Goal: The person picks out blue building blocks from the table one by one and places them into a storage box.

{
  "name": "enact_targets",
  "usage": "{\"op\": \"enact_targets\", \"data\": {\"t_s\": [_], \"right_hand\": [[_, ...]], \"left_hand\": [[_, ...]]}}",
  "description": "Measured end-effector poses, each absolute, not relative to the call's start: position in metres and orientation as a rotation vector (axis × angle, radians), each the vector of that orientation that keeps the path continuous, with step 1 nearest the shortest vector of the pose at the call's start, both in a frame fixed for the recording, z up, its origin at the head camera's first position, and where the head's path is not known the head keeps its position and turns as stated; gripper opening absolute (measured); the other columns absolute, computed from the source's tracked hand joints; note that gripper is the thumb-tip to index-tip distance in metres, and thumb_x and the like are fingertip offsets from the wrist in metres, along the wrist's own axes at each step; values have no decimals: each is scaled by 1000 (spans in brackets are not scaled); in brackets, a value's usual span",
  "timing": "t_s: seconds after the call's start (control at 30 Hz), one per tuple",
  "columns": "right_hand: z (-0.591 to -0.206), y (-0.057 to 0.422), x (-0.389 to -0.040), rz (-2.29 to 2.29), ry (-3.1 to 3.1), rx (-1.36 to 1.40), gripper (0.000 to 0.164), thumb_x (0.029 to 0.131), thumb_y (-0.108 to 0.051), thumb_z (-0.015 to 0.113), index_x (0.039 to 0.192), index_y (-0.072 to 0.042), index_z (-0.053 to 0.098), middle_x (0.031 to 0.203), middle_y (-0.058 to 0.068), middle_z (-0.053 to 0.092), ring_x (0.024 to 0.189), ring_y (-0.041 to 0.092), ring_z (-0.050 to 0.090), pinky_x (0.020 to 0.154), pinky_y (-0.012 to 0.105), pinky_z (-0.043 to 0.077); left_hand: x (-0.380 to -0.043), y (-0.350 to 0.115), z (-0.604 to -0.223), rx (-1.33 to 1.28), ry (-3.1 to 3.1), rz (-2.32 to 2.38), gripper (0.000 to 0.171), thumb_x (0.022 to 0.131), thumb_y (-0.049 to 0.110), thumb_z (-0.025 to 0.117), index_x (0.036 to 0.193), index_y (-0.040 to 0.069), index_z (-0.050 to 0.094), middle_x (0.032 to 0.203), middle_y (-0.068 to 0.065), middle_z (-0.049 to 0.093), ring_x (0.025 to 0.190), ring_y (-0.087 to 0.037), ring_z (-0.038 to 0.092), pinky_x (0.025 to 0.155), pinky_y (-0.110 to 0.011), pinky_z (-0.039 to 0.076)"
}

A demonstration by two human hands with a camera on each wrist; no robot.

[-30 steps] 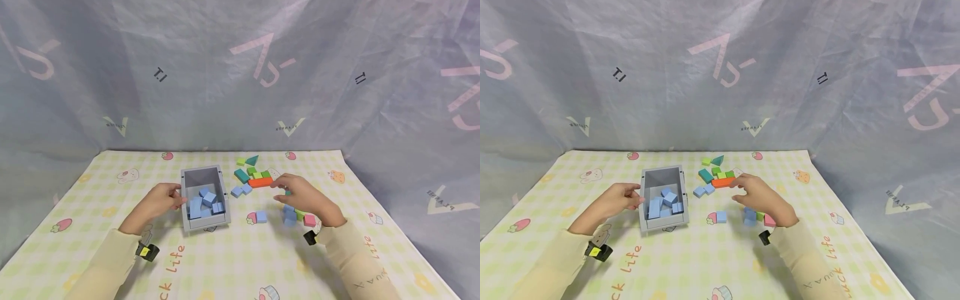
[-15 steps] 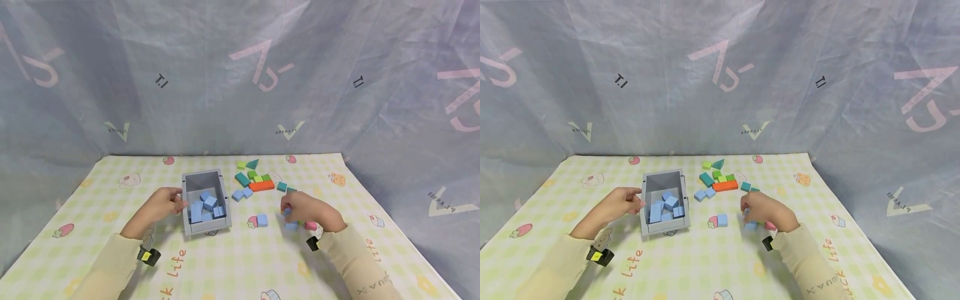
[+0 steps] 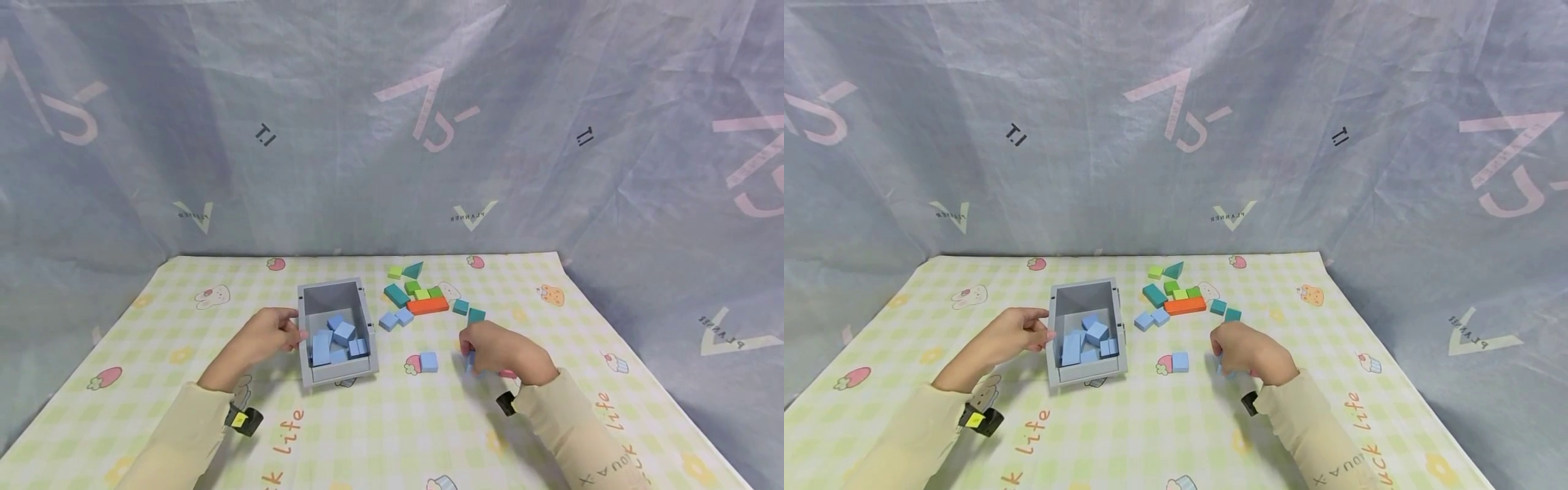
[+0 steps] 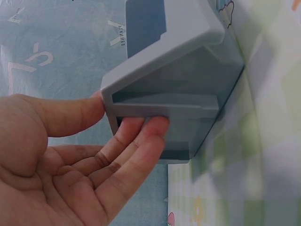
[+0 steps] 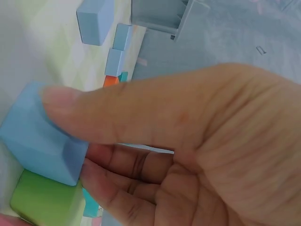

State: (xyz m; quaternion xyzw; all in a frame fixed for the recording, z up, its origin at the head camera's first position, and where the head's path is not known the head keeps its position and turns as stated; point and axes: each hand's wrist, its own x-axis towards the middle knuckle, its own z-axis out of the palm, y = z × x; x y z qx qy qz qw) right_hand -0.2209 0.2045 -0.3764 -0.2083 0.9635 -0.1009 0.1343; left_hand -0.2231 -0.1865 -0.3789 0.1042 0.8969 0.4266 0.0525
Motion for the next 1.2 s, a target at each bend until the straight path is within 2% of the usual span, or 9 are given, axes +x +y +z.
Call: {"op": "enact_targets", "data": {"t_s": [0.57, 0.93, 1.2], "right_hand": [[-378, 206, -220, -308, 2811, -638, 23, 65, -3, 84, 81, -10, 68, 79, -1, 64, 68, 12, 50, 67, 33, 49], [-381, 215, -227, -288, 2809, -665, 18, 71, -10, 82, 81, -12, 67, 78, -2, 62, 69, 13, 49, 66, 34, 47], [-376, 223, -234, -433, 2853, -641, 12, 73, -9, 78, 80, -10, 68, 73, -2, 60, 66, 13, 49, 63, 33, 47]], "left_hand": [[-223, -186, -381, 293, 2724, 1317, 46, 88, 4, 64, 128, -14, 49, 76, -12, 66, 69, -26, 62, 63, -34, 54], [-222, -186, -382, 305, 2723, 1315, 48, 88, 4, 64, 129, -15, 48, 75, -11, 66, 70, -28, 63, 64, -35, 55], [-221, -186, -380, 318, 2721, 1319, 50, 89, 4, 63, 130, -17, 45, 77, -12, 66, 70, -27, 63, 66, -38, 55]]}}
